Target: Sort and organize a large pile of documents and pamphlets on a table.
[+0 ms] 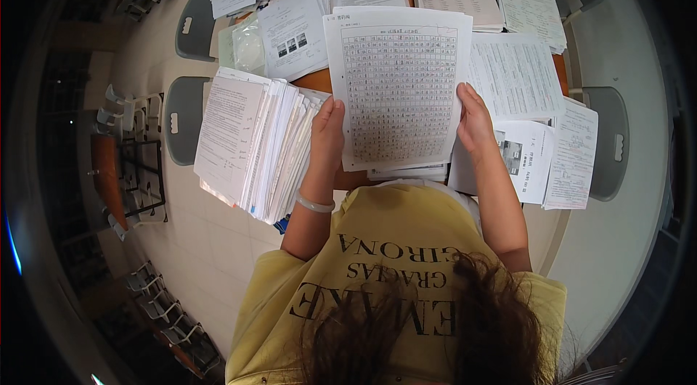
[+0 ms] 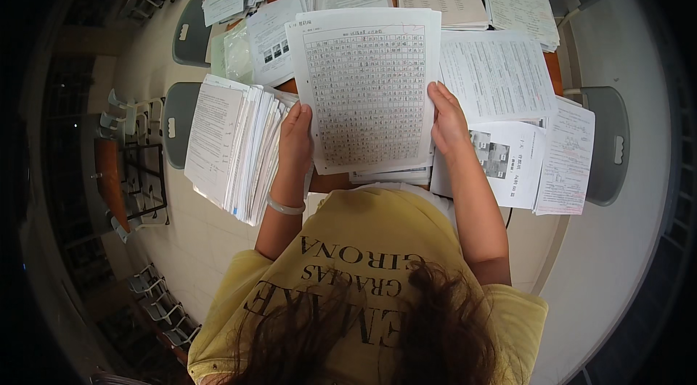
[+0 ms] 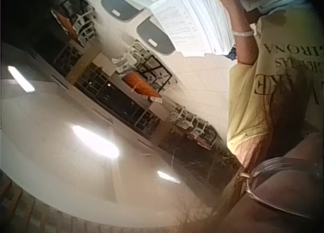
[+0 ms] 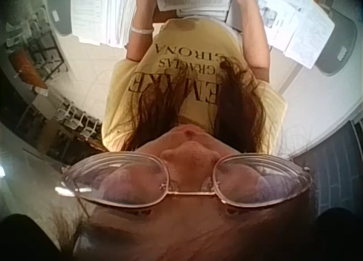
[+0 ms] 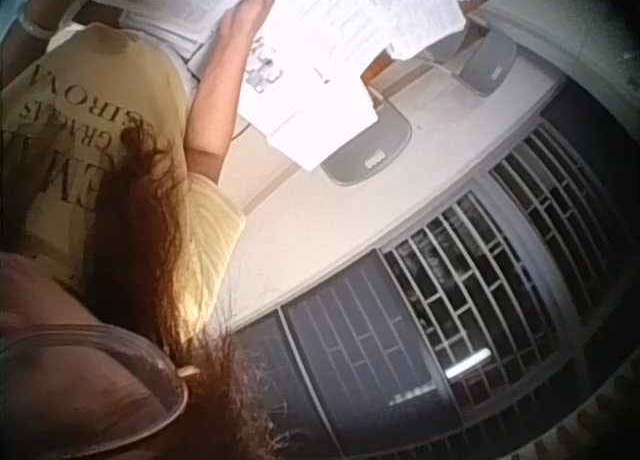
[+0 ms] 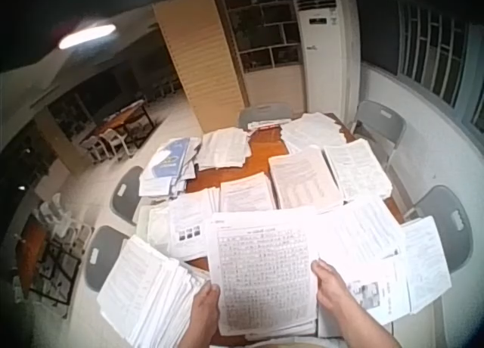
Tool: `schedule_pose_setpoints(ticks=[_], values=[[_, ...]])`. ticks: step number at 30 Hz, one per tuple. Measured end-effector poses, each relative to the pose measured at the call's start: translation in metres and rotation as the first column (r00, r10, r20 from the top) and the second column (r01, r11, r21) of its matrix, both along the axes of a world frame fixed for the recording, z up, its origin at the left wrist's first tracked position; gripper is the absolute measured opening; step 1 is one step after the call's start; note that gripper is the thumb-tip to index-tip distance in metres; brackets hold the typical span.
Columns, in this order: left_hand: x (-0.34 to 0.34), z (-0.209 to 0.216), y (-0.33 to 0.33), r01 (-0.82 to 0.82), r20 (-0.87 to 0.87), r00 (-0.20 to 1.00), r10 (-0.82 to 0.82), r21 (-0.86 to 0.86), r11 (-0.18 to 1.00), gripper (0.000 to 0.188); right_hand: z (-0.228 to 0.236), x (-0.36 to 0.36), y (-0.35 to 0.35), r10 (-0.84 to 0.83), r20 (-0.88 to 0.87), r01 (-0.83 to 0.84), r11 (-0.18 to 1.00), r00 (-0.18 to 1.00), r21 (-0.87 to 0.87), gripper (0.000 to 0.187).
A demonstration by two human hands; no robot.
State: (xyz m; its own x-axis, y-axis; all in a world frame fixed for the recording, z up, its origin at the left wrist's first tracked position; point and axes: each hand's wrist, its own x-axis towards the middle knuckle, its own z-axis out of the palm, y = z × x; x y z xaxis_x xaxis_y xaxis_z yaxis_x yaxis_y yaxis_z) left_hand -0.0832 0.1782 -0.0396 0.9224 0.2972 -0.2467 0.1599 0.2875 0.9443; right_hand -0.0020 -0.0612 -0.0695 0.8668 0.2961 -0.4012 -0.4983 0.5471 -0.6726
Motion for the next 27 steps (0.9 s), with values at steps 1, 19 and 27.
schedule_pose_setpoints(ticks=[1,19,27], values=[[-0.0001,0.0000,-0.0002,0.000,0.001,1.000,0.000,0.000,1.000,0.027,-0.0021,0.0001,-0.0003,0.000,0.001,0.000,1.000,1.000,0.000,0.030],[0.0002,-0.0015,0.0047,0.010,0.006,1.000,-0.010,0.015,1.000,0.028,-0.0026,0.0020,-0.0038,-0.046,0.026,0.046,0.999,0.999,0.000,0.031],[0.0000,-0.0047,0.0068,0.018,-0.005,1.000,-0.018,0.007,1.000,0.028,-0.0047,0.0023,-0.0070,-0.044,0.009,0.044,0.999,0.999,-0.007,0.029]])
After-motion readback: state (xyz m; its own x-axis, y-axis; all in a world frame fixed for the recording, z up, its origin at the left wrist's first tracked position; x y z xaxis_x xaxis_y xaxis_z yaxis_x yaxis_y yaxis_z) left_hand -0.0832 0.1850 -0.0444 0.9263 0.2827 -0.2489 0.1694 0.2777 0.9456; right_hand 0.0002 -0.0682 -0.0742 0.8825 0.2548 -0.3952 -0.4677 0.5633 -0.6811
